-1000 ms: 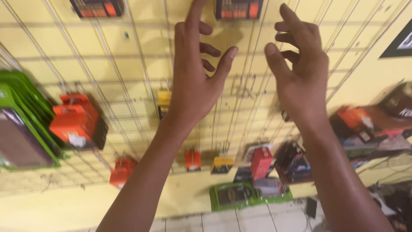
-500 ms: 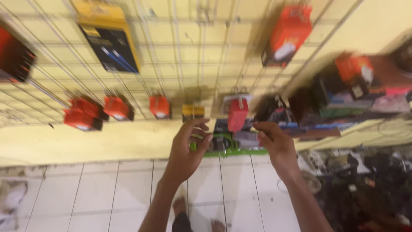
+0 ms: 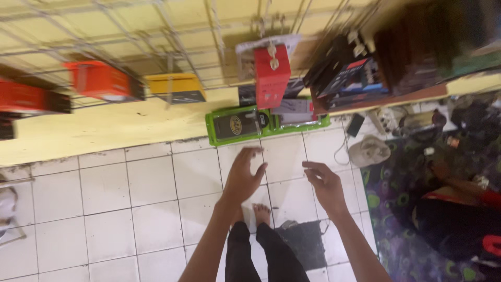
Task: The person picks up packaged phone cases from a white plastic chair, wipes them with a cloth, and hangs them on a wall-mounted wire rack. The person then picks up small boxes of chargers and cables, wipes them, and hangs them on the same rack.
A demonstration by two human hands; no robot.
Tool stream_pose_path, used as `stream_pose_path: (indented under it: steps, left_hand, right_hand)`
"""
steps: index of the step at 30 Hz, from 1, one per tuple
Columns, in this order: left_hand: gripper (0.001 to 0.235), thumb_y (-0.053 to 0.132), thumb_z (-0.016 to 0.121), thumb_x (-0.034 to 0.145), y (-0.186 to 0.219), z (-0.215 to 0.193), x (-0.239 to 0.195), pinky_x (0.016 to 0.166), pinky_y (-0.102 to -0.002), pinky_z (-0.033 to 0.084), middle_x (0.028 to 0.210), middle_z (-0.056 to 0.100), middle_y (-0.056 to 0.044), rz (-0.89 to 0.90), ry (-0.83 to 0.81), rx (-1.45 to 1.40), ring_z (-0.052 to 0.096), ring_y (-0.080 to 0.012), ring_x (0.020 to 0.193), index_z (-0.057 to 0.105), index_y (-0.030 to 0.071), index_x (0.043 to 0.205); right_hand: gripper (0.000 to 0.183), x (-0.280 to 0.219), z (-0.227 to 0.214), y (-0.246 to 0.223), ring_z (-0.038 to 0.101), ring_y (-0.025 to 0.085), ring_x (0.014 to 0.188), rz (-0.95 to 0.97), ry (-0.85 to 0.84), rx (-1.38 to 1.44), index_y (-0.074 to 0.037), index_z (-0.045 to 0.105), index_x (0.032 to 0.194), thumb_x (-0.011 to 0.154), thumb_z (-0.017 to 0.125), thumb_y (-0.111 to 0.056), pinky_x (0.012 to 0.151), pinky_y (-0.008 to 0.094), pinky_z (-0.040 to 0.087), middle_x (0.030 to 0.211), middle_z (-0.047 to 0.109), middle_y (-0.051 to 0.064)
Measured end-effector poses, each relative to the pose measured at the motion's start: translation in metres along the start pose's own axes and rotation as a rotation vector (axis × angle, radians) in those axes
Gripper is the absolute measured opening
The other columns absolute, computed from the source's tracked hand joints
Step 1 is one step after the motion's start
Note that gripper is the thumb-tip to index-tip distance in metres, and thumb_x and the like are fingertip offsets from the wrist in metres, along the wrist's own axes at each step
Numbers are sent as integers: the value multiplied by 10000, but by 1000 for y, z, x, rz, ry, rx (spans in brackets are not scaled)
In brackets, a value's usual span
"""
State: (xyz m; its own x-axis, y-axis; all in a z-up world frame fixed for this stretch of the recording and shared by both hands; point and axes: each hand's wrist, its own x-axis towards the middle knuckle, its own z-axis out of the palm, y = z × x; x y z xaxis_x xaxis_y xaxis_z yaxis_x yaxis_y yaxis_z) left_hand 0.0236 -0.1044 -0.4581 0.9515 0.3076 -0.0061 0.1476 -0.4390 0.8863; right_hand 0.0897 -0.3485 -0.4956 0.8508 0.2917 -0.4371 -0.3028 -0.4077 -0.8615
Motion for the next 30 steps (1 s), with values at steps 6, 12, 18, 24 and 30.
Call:
stream_pose_path:
  steps: [6, 12, 18, 24, 30]
  left_hand:
    - [582, 45, 728, 847, -64, 62, 85, 1038, -506, 454, 1345, 562, -224, 140, -18, 219, 527, -426, 1253, 501, 40, 1383]
    - [579, 95, 627, 939, -121, 121, 161, 1055, -535, 446, 1357, 586, -183, 235, -207, 639, 546, -392, 1281, 516, 134, 1506]
    - [568, 67, 678, 868, -142, 150, 176, 1031, -585, 422, 1390, 583, -172, 400, 8, 917, 525, -399, 1294, 586, 141, 1423]
    - [690, 53, 749, 778, -125, 135, 153, 1062, -545, 422, 1345, 561, -210, 323, -62, 784, 503, -418, 1299, 521, 54, 1430]
    - [685, 118, 812, 784, -73, 93, 78, 1070, -554, 413, 1284, 542, -210, 233, 71, 431, 522, -425, 1202, 458, 35, 1364]
  right_hand:
    - [455, 78, 29, 29, 686, 196, 1147, -13, 40, 278, -3, 525, 1436, 984, 556, -50, 911, 306, 551, 1401, 645, 105]
    - [462, 83, 46, 45, 675, 227, 1182, 57, 27, 338, 0, 515, 1454, 1002, 534, -96, 950, 353, 549, 1427, 632, 120]
    - [401, 40, 57, 81, 695, 230, 1177, 242, 42, 273, -6, 604, 1375, 1001, 528, -131, 952, 368, 565, 1380, 674, 114]
    - [390, 10, 63, 93, 713, 236, 1167, 318, 15, 260, -16, 624, 1345, 983, 532, -132, 942, 365, 569, 1352, 694, 108]
    - [443, 1, 64, 61, 687, 224, 1187, 226, -23, 298, -31, 540, 1423, 1006, 522, -182, 954, 351, 561, 1386, 662, 110]
